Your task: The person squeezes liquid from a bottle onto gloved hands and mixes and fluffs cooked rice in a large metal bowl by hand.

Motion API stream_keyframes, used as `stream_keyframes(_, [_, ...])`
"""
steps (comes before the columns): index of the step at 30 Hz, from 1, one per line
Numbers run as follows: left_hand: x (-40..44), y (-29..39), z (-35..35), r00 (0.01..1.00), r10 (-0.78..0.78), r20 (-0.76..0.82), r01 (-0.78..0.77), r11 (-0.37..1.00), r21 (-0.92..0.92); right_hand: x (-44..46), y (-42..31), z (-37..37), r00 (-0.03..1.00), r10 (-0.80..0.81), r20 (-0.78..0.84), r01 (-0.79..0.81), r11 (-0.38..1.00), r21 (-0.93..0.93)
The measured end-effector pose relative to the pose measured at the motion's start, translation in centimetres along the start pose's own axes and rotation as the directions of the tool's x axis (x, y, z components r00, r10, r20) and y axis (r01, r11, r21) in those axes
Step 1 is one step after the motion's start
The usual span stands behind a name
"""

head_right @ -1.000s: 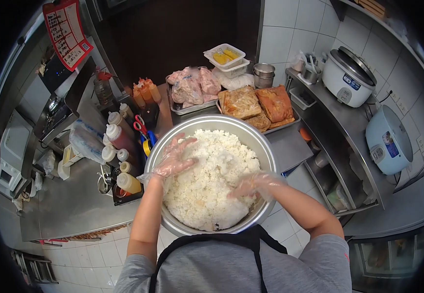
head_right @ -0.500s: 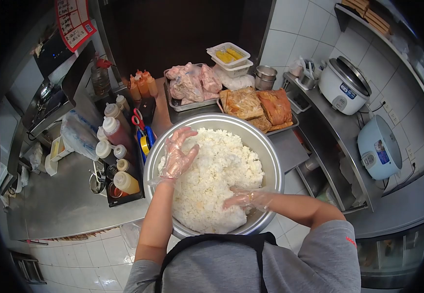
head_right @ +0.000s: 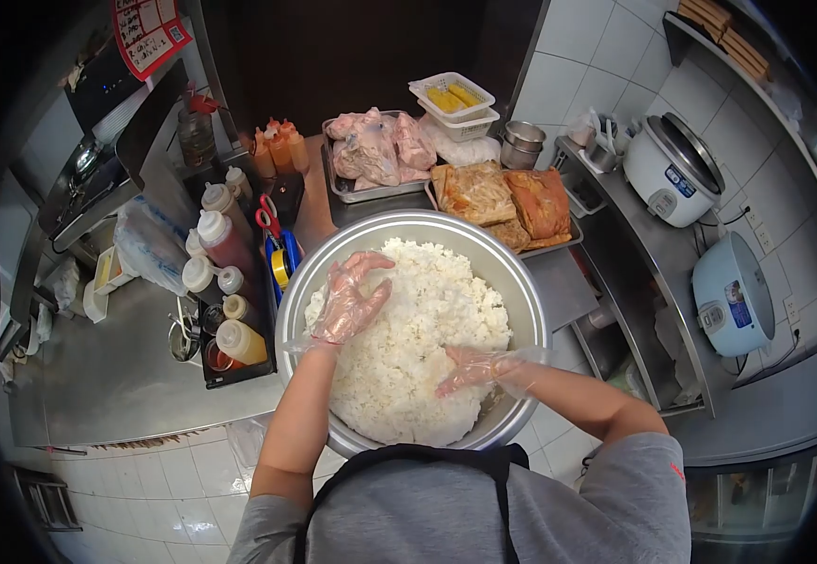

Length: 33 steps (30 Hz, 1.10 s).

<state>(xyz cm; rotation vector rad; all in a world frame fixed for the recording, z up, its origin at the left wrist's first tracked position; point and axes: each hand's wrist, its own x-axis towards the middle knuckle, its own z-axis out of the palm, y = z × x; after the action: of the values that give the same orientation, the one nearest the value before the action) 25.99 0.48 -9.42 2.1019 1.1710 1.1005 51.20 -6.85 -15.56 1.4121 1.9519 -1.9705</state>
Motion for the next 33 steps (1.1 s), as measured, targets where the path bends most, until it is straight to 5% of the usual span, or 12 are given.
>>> stream_keyframes(4, [0.1, 0.2, 0.4, 1.000, 0.008, -0.023, -0.007, 1.000, 0.029, 0.1, -1.3, 0.9, 0.981, -0.186, -0.058, 0.175, 0.972, -0.158])
stream_keyframes(10, [0.6, 0.2, 0.9, 0.988, 0.154, 0.000, -0.154, 0.988, 0.003, 0.9, 0.0, 0.7, 0.996, -0.059, -0.071, 0.060, 0.998, 0.007])
stream_keyframes(13, [-0.1, -0.1, 1.4, 0.977, 0.120, 0.177, -0.053, 0.938, -0.341, -1.9, -3.8, 0.4, 0.998, -0.019, -0.054, 0.016, 0.999, -0.044])
stream_keyframes(15, [-1.0, 1.4, 1.2, 0.914, 0.002, 0.406, 0.147, 0.930, -0.336, -3.7, -5.1, 0.6, 0.997, -0.006, -0.076, 0.003, 0.999, -0.038])
stream_keyframes(19, [-3.6, 4.5, 1.3, 0.744, -0.078, 0.663, 0.231, 0.962, -0.146, -5.1, -5.5, 1.1, 0.983, -0.081, -0.163, 0.028, 0.952, -0.303])
stream_keyframes(22, [-8.0, 3.3, 3.0, 0.827, 0.109, 0.551, -0.145, 0.989, 0.021, -5.0, -3.7, 2.7, 0.916, -0.337, -0.215, 0.180, 0.829, -0.530])
stream_keyframes(24, [-10.4, 3.2, 4.0, 0.729, 0.117, 0.674, -0.225, 0.972, 0.075, -5.3, -3.9, 3.3, 0.939, -0.336, -0.080, 0.227, 0.775, -0.590])
stream_keyframes(29, [-9.7, 6.6, 4.7, 0.539, -0.245, 0.806, 0.052, 0.964, 0.259, -5.6, -2.5, 5.0, 0.869, -0.468, -0.164, 0.281, 0.738, -0.614])
stream_keyframes(31, [-9.6, 7.0, 4.8, 0.543, -0.335, 0.770, 0.153, 0.941, 0.302, -4.4, -1.6, 5.0, 0.791, -0.572, -0.219, 0.351, 0.716, -0.604])
stream_keyframes(33, [-10.4, 6.3, 6.3, 0.645, -0.325, 0.691, 0.139, 0.940, 0.312, -3.8, -2.8, 4.5, 0.888, -0.419, -0.189, 0.274, 0.813, -0.514])
